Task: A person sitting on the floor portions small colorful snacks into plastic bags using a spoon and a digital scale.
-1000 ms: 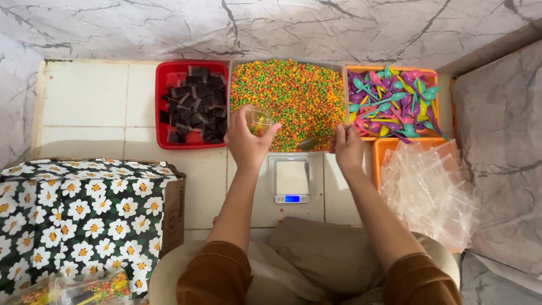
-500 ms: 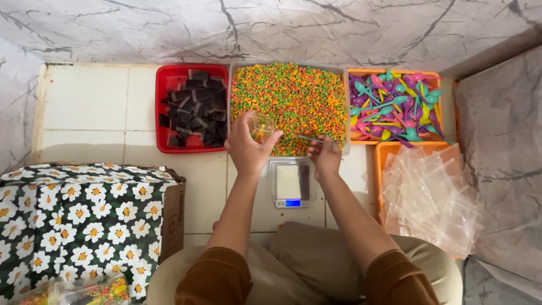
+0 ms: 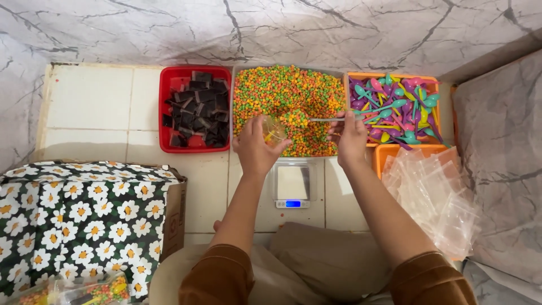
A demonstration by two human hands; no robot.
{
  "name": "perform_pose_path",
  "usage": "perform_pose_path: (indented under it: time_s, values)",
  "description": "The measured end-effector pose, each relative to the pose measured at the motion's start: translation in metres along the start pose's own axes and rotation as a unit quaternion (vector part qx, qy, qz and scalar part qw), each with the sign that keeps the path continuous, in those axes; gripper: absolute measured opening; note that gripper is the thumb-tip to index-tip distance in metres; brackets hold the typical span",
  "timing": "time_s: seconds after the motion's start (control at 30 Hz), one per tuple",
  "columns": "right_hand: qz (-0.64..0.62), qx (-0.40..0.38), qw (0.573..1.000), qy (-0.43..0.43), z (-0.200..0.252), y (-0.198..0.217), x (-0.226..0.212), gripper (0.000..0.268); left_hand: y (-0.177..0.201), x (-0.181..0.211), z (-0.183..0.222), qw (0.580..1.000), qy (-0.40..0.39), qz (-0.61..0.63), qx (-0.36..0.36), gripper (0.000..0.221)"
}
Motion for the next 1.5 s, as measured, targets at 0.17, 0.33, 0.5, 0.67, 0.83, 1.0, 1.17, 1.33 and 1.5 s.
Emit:
perform_pose_path:
  time_s: [0.17, 0.33, 0.5, 0.67, 0.83, 1.0, 1.17, 1.33, 1.5]
  values:
    - [0.040, -0.042, 0.997, 0.046, 0.004, -0.017, -0.021, 0.031, -0.007, 0.002, 0.004, 1.000, -0.026, 0.012, -0.010, 0.097]
    - [0.121, -0.095, 0.976, 0.156, 0.018, -0.040, -0.052, 0.029, -0.002, 0.011, 0.004, 0.999, -0.039, 0.016, -0.022, 0.097]
    - [0.266, -0.151, 0.893, 0.331, 0.042, -0.064, -0.087, 0.027, -0.009, 0.009, 0.005, 0.999, -0.042, 0.004, -0.028, 0.100]
    - [0.247, -0.121, 0.891, 0.362, 0.043, -0.050, -0.105, 0.026, -0.006, 0.007, 0.001, 0.999, -0.005, 0.047, -0.020, 0.094]
    - [0.254, -0.045, 0.908, 0.330, 0.031, 0.001, -0.064, 0.029, 0.001, 0.002, -0.004, 0.981, 0.062, 0.182, 0.024, 0.093]
    - [0.367, -0.069, 0.918, 0.136, 0.043, 0.027, 0.033, 0.027, 0.017, 0.016, -0.004, 0.904, 0.116, 0.412, -0.001, 0.075]
    - [0.174, 0.003, 0.980, -0.101, 0.031, 0.053, 0.103, 0.047, 0.021, 0.022, -0.004, 0.845, 0.136, 0.517, -0.028, 0.063]
    - [0.175, 0.108, 0.978, -0.032, 0.034, 0.092, 0.103, 0.083, 0.051, 0.049, 0.007, 0.768, 0.132, 0.618, -0.103, 0.067]
    - [0.094, -0.138, 0.974, 0.154, 0.126, 0.051, -0.016, 0.032, 0.077, 0.095, 0.046, 0.746, 0.086, 0.609, -0.257, 0.076]
Point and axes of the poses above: each hand's wrist, its own z-axis away from the middle knuckle, its own y-axis out of the back of the hand, x = y × z, the point moved 7 cm from there along -z, towards the middle knuckle, and after that the axes turned 8 degrees about x, right-handed, at the moved point
